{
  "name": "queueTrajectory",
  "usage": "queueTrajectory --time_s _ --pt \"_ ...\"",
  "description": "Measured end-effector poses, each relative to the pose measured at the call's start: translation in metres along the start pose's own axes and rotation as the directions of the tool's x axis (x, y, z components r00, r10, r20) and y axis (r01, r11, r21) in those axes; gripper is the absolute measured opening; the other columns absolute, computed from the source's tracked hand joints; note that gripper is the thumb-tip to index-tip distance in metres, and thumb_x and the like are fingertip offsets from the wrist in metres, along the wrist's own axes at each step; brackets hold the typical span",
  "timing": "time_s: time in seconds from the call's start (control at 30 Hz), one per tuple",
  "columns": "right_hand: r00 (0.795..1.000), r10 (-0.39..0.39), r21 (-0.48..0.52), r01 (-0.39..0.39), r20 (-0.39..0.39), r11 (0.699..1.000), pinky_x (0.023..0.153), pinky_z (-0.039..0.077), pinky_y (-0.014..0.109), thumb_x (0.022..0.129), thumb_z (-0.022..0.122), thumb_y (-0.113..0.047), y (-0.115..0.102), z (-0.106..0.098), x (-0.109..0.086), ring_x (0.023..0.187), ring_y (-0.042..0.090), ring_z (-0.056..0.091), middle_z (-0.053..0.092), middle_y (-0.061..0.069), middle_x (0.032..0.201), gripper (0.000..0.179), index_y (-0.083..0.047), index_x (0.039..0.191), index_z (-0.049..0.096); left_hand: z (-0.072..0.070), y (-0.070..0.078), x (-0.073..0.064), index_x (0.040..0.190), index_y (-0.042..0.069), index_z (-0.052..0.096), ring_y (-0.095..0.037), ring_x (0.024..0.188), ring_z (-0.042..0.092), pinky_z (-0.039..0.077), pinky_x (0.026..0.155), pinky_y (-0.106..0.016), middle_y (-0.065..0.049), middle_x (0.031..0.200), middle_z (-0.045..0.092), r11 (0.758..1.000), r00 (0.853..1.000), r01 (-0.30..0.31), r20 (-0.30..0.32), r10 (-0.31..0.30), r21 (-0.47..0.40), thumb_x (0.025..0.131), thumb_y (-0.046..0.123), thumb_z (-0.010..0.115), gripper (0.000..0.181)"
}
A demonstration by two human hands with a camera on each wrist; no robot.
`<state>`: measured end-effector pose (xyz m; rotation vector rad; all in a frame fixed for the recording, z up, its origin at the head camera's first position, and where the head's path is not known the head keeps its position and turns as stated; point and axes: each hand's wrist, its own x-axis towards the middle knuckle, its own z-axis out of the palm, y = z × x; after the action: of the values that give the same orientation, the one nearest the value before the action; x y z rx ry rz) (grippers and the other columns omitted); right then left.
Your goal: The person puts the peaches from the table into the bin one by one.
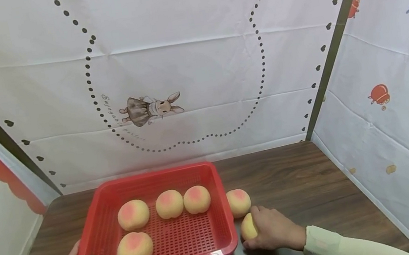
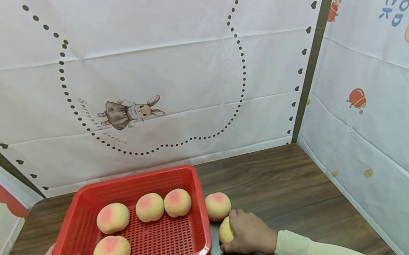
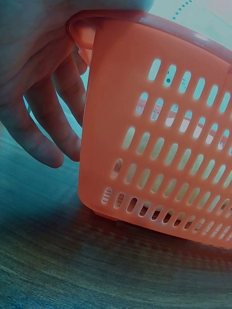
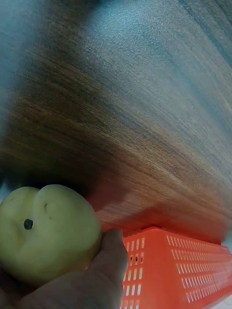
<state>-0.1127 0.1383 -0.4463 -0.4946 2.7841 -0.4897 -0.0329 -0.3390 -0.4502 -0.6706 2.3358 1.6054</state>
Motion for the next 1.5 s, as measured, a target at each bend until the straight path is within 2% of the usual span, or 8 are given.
queueTrajectory --time_s 0.3,0.47,0.67,0.83,1.0,1.13,1.23,1.5 --pt "0.998 -0.055 -0.015 0.055 -0.016 0.998 0.053 0.044 0.028 0.069 0.089 -0.048 0.002 -0.005 -0.005 0.068 0.016 0.052 0.054 0.002 0.087 0.067 -0.006 0.109 0.056 0.001 0.001 0.002 0.167 0.017 -0.008 -0.013 0.103 0.068 0.063 0.079 -0.027 -0.037 0.162 0.026 0.999 0.999 -0.019 -0.034 0.021 0.037 0.111 0.036 0.046 0.08" --pt "0.998 -0.062 -0.001 0.062 -0.002 0.998 0.054 0.044 0.027 0.069 0.088 -0.046 0.002 -0.014 -0.008 0.069 0.015 0.052 0.054 0.001 0.087 0.062 -0.008 0.107 0.057 0.001 0.002 0.003 0.167 0.017 -0.007 -0.015 0.106 0.068 0.064 0.081 -0.029 -0.037 0.162 0.028 0.998 0.998 -0.022 -0.049 0.025 0.058 0.111 0.035 0.047 0.081" --pt "0.996 -0.085 -0.011 0.085 0.007 0.996 0.053 0.043 0.027 0.07 0.087 -0.043 0.0 -0.027 -0.012 0.069 0.015 0.052 0.052 0.001 0.085 0.056 -0.009 0.103 0.056 0.002 0.005 0.003 0.167 0.014 -0.007 -0.031 0.115 0.067 0.065 0.086 -0.041 -0.038 0.16 0.028 0.997 0.998 -0.011 -0.054 0.015 0.078 0.11 0.036 0.048 0.082" --pt "0.995 -0.099 -0.038 0.099 0.001 0.994 0.052 0.043 0.026 0.071 0.085 -0.043 -0.003 -0.04 -0.016 0.067 0.015 0.052 0.052 0.0 0.084 0.054 -0.009 0.101 0.055 0.002 0.006 0.002 0.167 0.013 -0.008 -0.045 0.126 0.059 0.064 0.088 -0.045 -0.038 0.16 0.028 0.995 0.998 -0.002 -0.064 0.008 0.096 0.11 0.038 0.049 0.084" --pt "0.992 -0.129 -0.042 0.128 -0.01 0.991 0.051 0.043 0.025 0.072 0.084 -0.041 -0.009 -0.053 -0.023 0.064 0.013 0.051 0.051 -0.001 0.082 0.05 -0.009 0.099 0.055 -0.001 0.003 0.002 0.167 0.014 -0.008 -0.031 0.113 0.068 0.065 0.085 -0.042 -0.038 0.16 0.028 0.997 0.999 0.001 -0.051 0.003 0.072 0.11 0.038 0.049 0.085" --pt "0.989 -0.148 -0.051 0.147 -0.017 0.988 0.052 0.043 0.024 0.071 0.084 -0.039 -0.014 -0.063 -0.028 0.065 0.013 0.051 0.051 -0.002 0.082 0.05 -0.01 0.099 0.055 -0.003 0.001 0.003 0.167 0.015 -0.009 -0.021 0.106 0.068 0.065 0.081 -0.034 -0.038 0.16 0.028 0.997 0.999 -0.008 -0.043 0.011 0.07 0.11 0.039 0.049 0.085" --pt "0.986 -0.166 -0.062 0.164 -0.025 0.984 0.052 0.043 0.024 0.072 0.085 -0.039 -0.018 -0.069 -0.031 0.066 0.012 0.05 0.051 -0.002 0.082 0.051 -0.009 0.1 0.055 -0.002 0.001 0.003 0.167 0.015 -0.009 -0.019 0.106 0.068 0.064 0.08 -0.032 -0.038 0.161 0.028 0.997 0.999 -0.013 -0.042 0.016 0.074 0.11 0.039 0.049 0.084" --pt "0.969 -0.236 -0.104 0.229 -0.068 0.968 0.054 0.042 0.022 0.071 0.085 -0.04 -0.028 -0.078 -0.035 0.067 0.01 0.048 0.051 -0.004 0.083 0.051 -0.011 0.1 0.055 0.001 0.003 0.001 0.167 0.014 -0.009 -0.025 0.109 0.068 0.065 0.083 -0.038 -0.038 0.16 0.029 0.997 0.999 -0.005 -0.05 0.009 0.082 0.11 0.038 0.048 0.083"
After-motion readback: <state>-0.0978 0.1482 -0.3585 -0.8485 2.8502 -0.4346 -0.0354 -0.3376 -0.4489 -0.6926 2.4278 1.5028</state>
